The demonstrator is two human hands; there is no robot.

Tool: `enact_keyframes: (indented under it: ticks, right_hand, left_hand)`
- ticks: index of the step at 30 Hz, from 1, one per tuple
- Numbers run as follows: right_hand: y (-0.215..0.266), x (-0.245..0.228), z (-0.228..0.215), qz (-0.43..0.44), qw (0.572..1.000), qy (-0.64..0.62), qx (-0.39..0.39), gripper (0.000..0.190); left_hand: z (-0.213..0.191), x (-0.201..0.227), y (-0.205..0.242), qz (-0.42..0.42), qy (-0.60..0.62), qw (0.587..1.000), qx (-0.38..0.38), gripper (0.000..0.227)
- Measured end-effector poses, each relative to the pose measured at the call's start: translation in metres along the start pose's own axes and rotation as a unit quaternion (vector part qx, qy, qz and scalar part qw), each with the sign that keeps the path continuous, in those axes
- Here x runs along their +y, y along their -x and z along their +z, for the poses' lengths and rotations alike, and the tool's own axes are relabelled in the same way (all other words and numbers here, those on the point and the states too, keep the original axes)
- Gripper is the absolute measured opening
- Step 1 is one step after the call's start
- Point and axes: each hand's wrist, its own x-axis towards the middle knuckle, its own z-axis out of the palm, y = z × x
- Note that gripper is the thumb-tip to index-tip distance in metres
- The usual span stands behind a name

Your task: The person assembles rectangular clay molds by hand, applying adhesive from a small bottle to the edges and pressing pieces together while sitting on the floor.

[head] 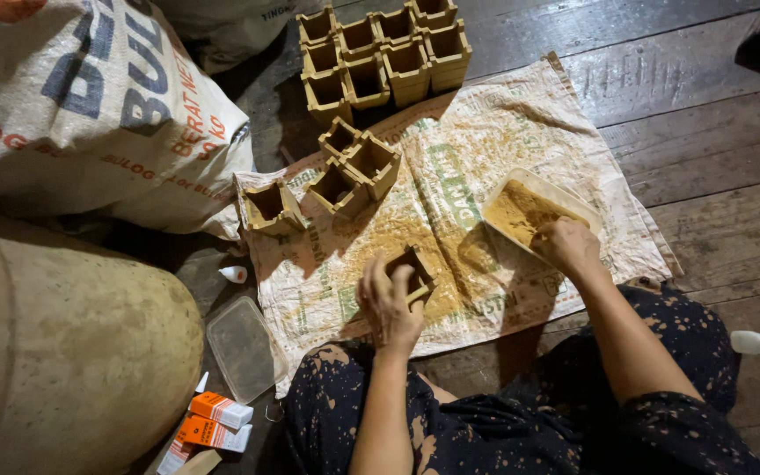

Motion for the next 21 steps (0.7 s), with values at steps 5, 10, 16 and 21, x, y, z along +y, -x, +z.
enact_keyframes:
  ticks: [5,10,16,21]
  right_hand:
    - [-0.046,0.045,0.072,0.071,0.997,0.022,0.003,0.033]
    - [-0.029,0.02,0.044,0.035,0.999,0.025,-0.003,0.028]
    - [0.019,-0.038,-0.029,0.041,0.998,0.001,-0.038,0.036]
    - [0.013,-0.021,-0.018,0.016,0.998,0.011,-0.052,0.023]
  left_hand:
    - [-0.017,0.002,-0.012,-0.267,0.232,0.931,-0.089,0.13]
    - [-0.018,0.003,-0.009,-0.279,0.474,0.832,-0.062,0.131]
    - [-0.027,0.013,-0.004,-0.277,0.422,0.861,-0.062,0.132]
    - [-0.016,0.013,-0.001,-0.208,0.395,0.891,-0.076,0.134]
